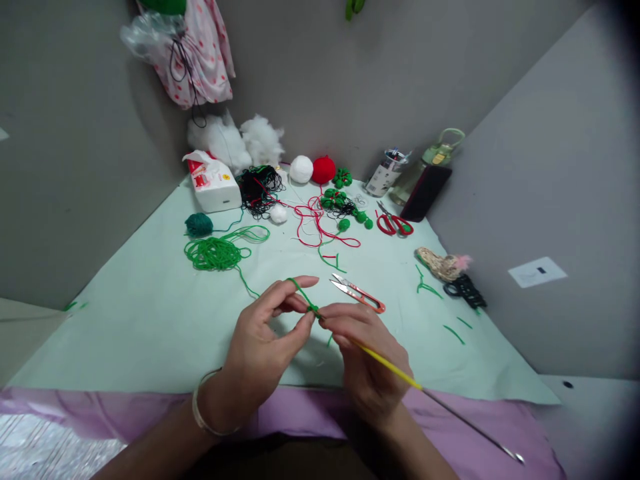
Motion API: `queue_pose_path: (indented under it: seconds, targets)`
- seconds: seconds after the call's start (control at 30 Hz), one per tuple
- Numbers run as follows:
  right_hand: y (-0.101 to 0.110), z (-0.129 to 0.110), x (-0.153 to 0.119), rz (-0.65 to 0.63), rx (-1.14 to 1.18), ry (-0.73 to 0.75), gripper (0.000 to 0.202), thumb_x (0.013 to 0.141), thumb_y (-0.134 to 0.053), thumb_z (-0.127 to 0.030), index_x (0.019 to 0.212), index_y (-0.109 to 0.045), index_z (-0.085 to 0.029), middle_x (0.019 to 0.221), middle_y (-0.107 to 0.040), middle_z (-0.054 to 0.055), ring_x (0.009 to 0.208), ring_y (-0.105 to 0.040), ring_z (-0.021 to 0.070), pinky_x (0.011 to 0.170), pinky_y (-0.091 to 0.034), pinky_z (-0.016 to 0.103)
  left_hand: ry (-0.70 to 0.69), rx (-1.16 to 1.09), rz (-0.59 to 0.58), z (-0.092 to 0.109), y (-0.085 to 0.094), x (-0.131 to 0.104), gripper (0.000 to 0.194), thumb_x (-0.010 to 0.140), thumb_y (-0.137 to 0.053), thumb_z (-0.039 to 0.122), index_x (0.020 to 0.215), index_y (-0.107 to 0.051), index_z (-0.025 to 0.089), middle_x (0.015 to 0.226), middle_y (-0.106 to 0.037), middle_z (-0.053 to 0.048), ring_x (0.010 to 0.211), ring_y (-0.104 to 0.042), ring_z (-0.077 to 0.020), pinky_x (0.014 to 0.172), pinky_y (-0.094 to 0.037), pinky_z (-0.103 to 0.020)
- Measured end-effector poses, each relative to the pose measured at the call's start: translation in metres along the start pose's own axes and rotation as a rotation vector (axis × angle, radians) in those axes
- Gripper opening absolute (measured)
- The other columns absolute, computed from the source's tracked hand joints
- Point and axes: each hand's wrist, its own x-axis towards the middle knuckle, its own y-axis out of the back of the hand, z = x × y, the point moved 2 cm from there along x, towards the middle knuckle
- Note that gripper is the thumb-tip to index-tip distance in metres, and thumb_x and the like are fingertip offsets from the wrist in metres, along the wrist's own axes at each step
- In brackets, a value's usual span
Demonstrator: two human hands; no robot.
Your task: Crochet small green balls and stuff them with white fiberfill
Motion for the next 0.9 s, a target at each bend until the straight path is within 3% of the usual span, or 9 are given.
queue_pose_path:
  seconds: [0.17,0.33,0.47,0.53,0.67,0.77,0.9]
  targets:
    - [-0.002,-0.004,0.003,-0.046,-0.028,0.017,0.036,0.094,-0.059,-0.002,0.117,-0.074,-0.025,0.101,-0.079,0.009,0.09,-0.077,0.0223,0.073,-0.063,0.035,-0.053,0.02,0.018,-0.001,0.001,0.0,0.036,0.077,-0.076,0.01,0.11,-0.08,0.025,0.084,-0.067,0.001,0.082,-0.063,-0.0162,0.088,-0.052,-0.029]
    - [-0.009,-0.001,0.001,0.073,0.045,-0.041,0.032,0.097,-0.059,-0.005,0.114,-0.076,-0.027,0.105,-0.079,0.009,0.093,-0.076,0.0219,0.075,-0.063,0.036,0.18,-0.267,-0.053,-0.004,-0.004,0.0,0.035,0.08,-0.08,0.019,0.115,-0.075,0.022,0.077,-0.062,0.003,0.076,-0.061,-0.0136,0.076,-0.053,-0.024]
    - [-0.01,0.002,-0.002,0.119,0.005,-0.047,0.035,0.098,-0.058,-0.005,0.118,-0.075,-0.029,0.097,-0.077,0.007,0.09,-0.074,0.022,0.074,-0.063,0.037,0.195,-0.358,-0.011,-0.005,-0.005,-0.003,0.034,0.08,-0.085,0.023,0.112,-0.074,0.019,0.078,-0.063,0.002,0.074,-0.059,-0.0121,0.071,-0.05,-0.021]
    - [-0.009,0.002,-0.006,0.098,-0.139,0.025,0.04,0.097,-0.063,-0.007,0.125,-0.075,-0.032,0.101,-0.076,0.007,0.091,-0.074,0.0222,0.074,-0.064,0.036,0.222,-0.417,-0.044,-0.005,-0.007,-0.004,0.041,0.08,-0.087,0.026,0.117,-0.073,0.019,0.074,-0.06,0.004,0.064,-0.052,-0.0088,0.06,-0.045,-0.018]
    - [-0.007,0.003,-0.013,0.01,-0.294,0.1,0.051,0.095,-0.068,-0.009,0.139,-0.069,-0.036,0.111,-0.075,0.007,0.096,-0.073,0.0232,0.077,-0.064,0.037,0.415,-0.652,-0.245,-0.005,-0.011,-0.005,0.062,0.08,-0.089,0.034,0.134,-0.064,0.019,0.071,-0.053,0.009,0.043,-0.025,-0.0004,0.039,-0.022,-0.016]
    - [-0.002,0.002,-0.008,0.056,-0.145,0.004,0.043,0.099,-0.061,-0.008,0.131,-0.072,-0.033,0.103,-0.076,0.006,0.091,-0.072,0.0214,0.075,-0.062,0.037,0.494,-0.709,-0.255,-0.002,-0.007,-0.001,0.061,0.079,-0.088,0.027,0.134,-0.064,0.016,0.074,-0.054,0.008,0.041,-0.019,0.0029,0.039,-0.017,-0.015]
    - [0.003,0.001,0.003,0.133,0.209,-0.253,0.024,0.102,-0.058,-0.013,0.108,-0.077,-0.025,0.082,-0.073,0.003,0.076,-0.069,0.0189,0.072,-0.059,0.037,0.424,-0.62,-0.197,-0.001,0.0,0.003,0.048,0.081,-0.086,0.022,0.127,-0.072,0.02,0.082,-0.056,0.005,0.045,-0.023,0.0029,0.039,-0.016,-0.015]
